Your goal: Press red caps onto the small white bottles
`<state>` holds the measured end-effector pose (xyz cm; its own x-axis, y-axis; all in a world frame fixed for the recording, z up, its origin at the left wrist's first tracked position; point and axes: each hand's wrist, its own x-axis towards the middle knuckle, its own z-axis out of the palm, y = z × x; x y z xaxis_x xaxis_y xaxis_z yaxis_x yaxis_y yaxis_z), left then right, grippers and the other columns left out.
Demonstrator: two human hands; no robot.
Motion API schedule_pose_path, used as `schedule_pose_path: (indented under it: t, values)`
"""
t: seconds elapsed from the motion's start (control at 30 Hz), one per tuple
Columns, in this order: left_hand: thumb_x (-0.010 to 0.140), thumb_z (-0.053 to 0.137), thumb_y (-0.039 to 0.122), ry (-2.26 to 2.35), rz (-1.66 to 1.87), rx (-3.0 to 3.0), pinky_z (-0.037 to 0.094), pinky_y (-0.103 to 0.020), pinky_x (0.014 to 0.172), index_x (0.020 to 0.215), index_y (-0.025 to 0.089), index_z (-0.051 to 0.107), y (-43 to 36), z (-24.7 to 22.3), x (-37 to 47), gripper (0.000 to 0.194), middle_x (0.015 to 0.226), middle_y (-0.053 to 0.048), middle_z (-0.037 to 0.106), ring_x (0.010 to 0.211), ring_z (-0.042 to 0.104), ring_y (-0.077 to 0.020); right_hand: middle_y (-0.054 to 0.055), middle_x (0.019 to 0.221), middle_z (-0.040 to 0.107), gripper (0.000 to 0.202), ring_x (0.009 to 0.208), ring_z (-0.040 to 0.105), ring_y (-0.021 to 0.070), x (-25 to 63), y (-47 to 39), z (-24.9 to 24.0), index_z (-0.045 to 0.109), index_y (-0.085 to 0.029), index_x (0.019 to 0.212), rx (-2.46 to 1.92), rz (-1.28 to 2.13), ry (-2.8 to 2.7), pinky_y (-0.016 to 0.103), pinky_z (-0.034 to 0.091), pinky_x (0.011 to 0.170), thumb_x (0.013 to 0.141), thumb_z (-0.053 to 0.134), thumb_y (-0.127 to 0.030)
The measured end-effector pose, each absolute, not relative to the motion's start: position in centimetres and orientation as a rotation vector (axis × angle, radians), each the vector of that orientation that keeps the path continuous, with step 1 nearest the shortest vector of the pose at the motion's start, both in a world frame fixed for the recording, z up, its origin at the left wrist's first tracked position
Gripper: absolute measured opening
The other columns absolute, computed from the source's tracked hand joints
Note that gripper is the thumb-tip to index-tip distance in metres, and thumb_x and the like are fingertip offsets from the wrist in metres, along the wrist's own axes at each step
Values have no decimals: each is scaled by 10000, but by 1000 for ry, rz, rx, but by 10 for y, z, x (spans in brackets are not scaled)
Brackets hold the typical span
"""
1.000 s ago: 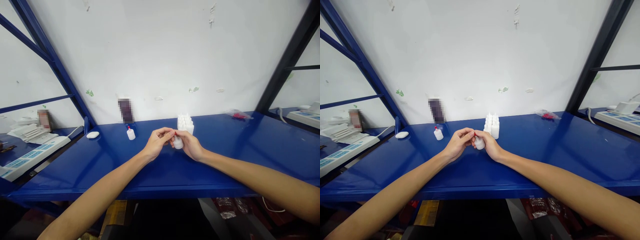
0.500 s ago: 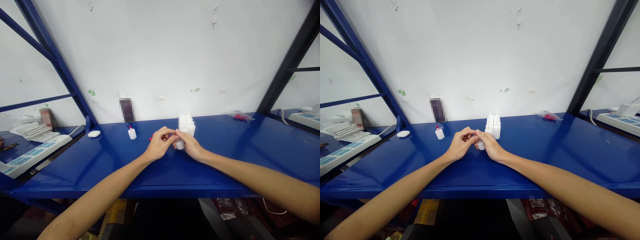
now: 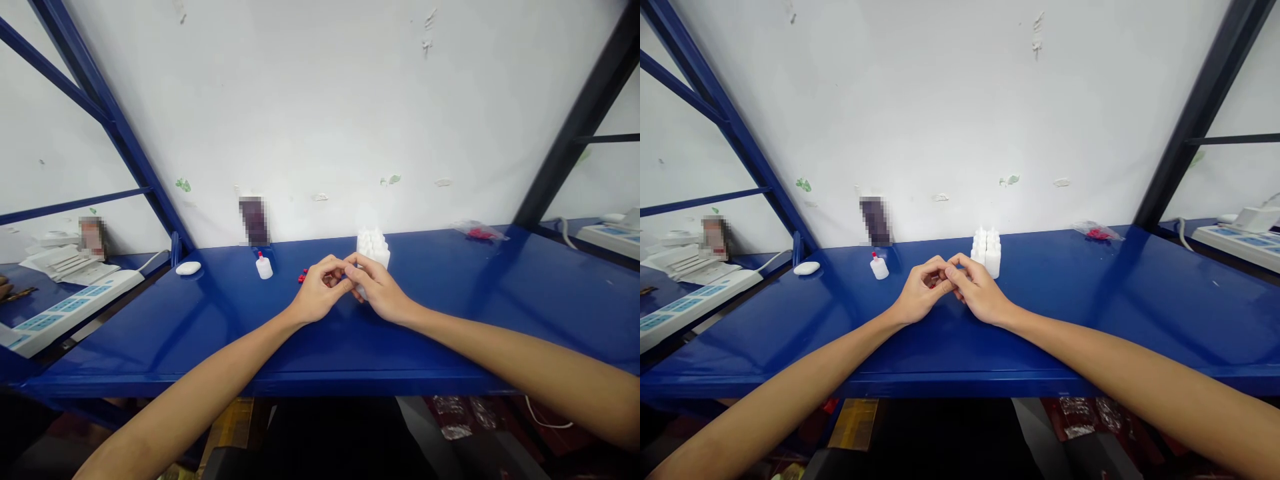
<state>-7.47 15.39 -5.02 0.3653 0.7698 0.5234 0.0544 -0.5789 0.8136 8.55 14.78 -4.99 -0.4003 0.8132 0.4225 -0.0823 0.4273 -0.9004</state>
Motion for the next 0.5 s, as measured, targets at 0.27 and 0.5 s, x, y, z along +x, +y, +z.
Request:
schedule_pose_path:
  t: [0.27,0.5]
  values:
    - [750,792,448,649,1169,1813,454,-292,696,885,193,765,156,-50,-78,289,938,-39,548,749,532,-125,-80,489,432,275,409,370,85,90,145,-46,531,-194,887,-630,1120,-1785,224,260,408,931,537,-466]
    - [755,783,467,640,1077,1870,452,-303,768,840,183,775,157,-50,-80,296,978,-59,533,865,525,-160,-97,558,444,258,434,391,87,94,138,-41,456,-224,1170,-670,1035,-1856,215,285,429,931,521,-296]
